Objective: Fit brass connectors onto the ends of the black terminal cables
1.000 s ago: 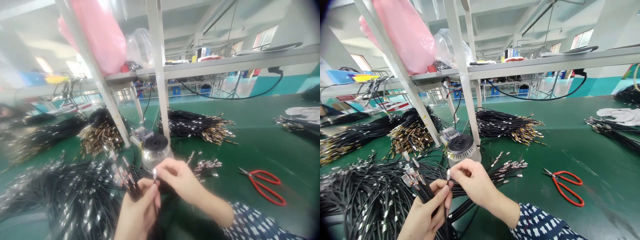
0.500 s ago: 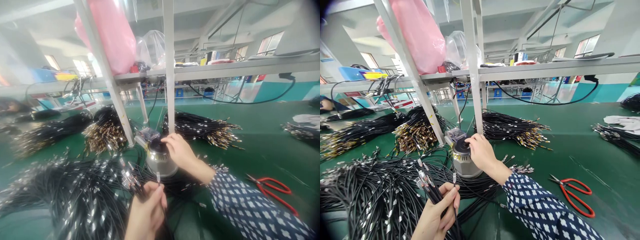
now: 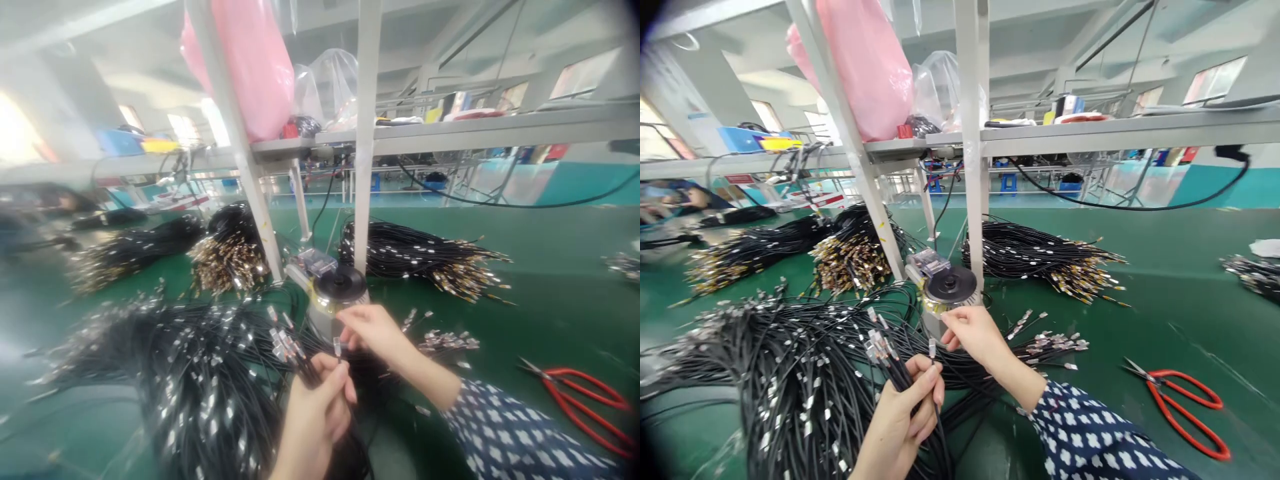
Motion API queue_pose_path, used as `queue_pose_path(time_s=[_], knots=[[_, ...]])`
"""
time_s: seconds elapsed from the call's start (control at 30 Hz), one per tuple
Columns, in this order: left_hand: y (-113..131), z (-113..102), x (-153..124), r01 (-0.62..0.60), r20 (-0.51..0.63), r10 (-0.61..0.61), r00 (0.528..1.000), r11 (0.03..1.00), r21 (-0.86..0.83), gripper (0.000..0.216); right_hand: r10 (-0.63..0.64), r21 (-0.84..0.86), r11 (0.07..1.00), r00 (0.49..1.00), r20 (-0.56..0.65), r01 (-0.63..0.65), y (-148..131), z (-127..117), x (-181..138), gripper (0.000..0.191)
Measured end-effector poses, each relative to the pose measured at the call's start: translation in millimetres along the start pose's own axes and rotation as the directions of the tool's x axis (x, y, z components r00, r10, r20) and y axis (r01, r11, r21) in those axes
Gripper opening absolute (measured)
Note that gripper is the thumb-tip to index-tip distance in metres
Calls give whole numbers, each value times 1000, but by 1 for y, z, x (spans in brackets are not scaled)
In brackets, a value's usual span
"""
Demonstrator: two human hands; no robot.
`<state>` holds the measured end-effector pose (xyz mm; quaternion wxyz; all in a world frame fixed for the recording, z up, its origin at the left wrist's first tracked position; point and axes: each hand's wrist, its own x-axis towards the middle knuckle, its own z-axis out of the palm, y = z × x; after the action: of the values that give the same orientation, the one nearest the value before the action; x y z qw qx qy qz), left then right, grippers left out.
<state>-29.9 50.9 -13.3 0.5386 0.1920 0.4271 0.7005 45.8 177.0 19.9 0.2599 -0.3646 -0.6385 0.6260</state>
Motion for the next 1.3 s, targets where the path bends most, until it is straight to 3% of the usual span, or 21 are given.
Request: queue_pose_path(time_s=[0.23, 0.73, 0.9, 1.07, 1.3], knots=[[-10, 0, 4, -17, -11, 17, 1000, 1000, -5, 37, 49, 109, 993, 998, 38, -53, 16, -3, 1, 26], [2, 1, 0, 8, 71, -10, 997, 999, 36, 34, 74, 219, 974, 993, -92, -52, 10, 10, 8, 31], [-1, -2, 0, 14, 71, -16, 997, 999, 31, 32, -3, 257, 965, 985, -171, 47, -1, 9, 5, 27], [-2, -3, -1, 10, 70, -11, 997, 1000, 19, 29, -103, 260, 950, 960, -262, 173, -13, -7, -2, 29], [2, 0, -3, 27, 61, -28, 998, 1000, 16, 31, -149, 153, 971, 963, -225, 186, 4, -5, -4, 30]])
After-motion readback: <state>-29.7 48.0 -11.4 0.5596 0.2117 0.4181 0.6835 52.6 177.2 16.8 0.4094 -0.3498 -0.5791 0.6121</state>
